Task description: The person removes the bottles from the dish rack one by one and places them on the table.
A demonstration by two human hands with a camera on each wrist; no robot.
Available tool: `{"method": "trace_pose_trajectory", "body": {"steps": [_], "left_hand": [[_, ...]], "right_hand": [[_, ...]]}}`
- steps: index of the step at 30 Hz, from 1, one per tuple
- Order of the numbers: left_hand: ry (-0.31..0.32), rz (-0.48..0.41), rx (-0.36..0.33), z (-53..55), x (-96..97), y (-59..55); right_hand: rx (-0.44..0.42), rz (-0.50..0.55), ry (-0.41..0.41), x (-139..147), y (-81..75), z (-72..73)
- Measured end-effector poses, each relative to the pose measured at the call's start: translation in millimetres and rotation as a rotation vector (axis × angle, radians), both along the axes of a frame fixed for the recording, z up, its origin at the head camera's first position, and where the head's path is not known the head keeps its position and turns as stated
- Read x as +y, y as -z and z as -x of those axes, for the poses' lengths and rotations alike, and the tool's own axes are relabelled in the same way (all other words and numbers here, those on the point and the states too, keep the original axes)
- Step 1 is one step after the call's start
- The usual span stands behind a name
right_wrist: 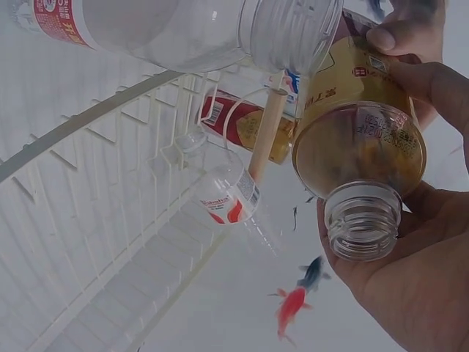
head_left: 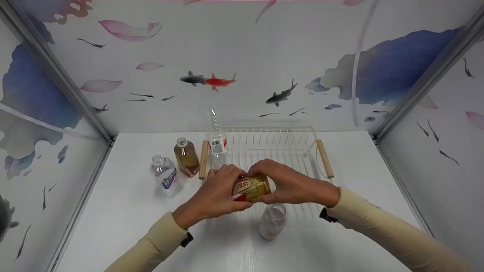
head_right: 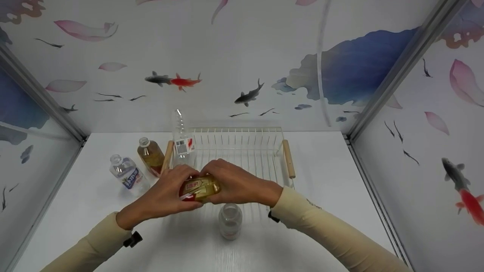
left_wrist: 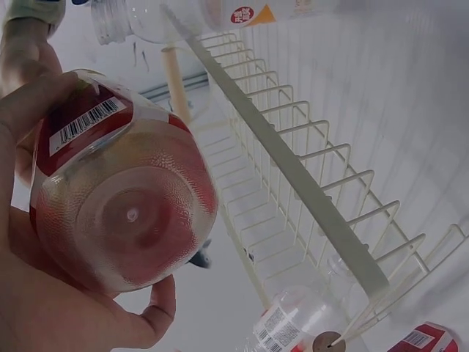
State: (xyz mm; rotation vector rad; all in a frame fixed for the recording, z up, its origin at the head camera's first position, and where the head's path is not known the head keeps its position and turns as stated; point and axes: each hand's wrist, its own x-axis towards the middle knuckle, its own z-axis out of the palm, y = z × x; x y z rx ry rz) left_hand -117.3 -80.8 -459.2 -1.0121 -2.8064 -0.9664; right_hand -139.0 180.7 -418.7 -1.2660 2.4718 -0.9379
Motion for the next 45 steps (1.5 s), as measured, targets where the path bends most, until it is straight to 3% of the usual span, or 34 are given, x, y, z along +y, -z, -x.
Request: {"method": "trace_pose_trajectory", "body": {"steps": [11,21,30,45], "left_hand": [[0.012,-0.054,-0.108,-2.9,-6.8,6.5],[0.020,-0.096,-0.112,-6.3,-12.3,15.9],[0.007,-0.177,-0.170,-12.6,-19.0,26.3],[0.025,-0.301,-0.170,-27.7,-25.2,29.3]], "right_hand": [[-0.030,0.077,0.010,4.0,-1.1,3.1],[0.010,0.116,0.022,12.1,-0.3,6.6],[0.015,0.156,0.056,17.9,1.3,8.0],[-0.002,0.230,0.083,25.9,3.5,9.8]]}}
